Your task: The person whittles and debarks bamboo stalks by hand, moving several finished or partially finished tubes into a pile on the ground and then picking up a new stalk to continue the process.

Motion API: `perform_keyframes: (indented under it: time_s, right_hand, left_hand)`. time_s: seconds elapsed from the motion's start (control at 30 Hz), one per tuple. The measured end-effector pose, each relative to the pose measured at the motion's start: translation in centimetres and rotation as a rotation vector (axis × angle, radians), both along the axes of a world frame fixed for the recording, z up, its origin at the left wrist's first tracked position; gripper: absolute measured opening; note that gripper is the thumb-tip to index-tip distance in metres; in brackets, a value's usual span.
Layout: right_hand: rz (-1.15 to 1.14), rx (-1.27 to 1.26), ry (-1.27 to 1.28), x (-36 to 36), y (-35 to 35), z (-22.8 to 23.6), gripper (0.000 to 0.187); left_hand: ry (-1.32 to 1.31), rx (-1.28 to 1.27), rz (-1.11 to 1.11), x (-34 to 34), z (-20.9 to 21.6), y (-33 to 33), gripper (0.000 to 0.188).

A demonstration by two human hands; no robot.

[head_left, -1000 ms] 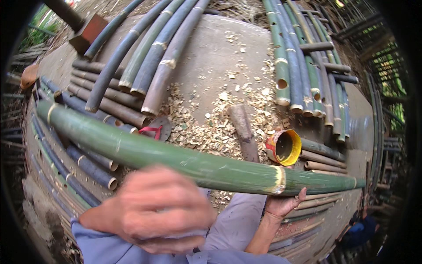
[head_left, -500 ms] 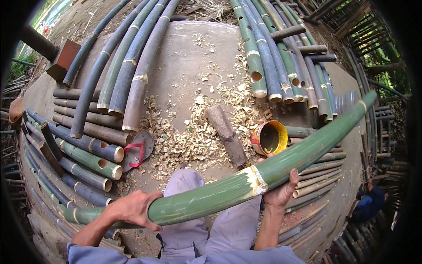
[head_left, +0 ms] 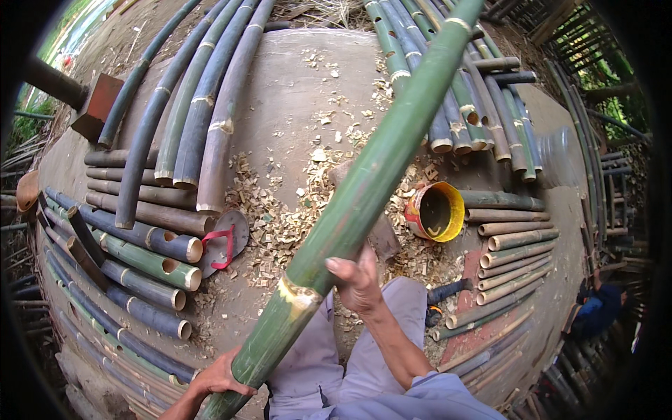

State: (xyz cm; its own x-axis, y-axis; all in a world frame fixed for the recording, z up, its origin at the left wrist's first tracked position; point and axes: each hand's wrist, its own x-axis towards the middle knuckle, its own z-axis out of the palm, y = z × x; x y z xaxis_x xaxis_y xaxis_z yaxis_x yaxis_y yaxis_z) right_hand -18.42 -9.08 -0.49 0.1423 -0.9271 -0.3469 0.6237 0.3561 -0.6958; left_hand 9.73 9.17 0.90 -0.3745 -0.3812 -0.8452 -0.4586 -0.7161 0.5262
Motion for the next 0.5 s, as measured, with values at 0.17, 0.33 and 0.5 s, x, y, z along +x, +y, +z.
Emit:
perform_keyframes:
  time_s: [0.17, 0.33, 0.5]
  right_hand:
    - [0.118, 0.002, -0.003, 4.2, -0.2, -4.6, 0.059]
    - [0.182, 0.026, 0.048, 7.5, -0.6, -9.4, 0.060]
    - [0.291, 0.052, 0.065, 8.9, -2.2, -11.7, 0.066]
  left_hand:
    - [-0.011, 0.014, 0.222, 0.2, -2.1, 3.0, 0.076]
    - [-0.092, 0.078, 0.239, 0.2, -3.4, 3.7, 0.077]
    - [-0.025, 0.127, 0.341, -0.6, -4.3, 3.0, 0.069]
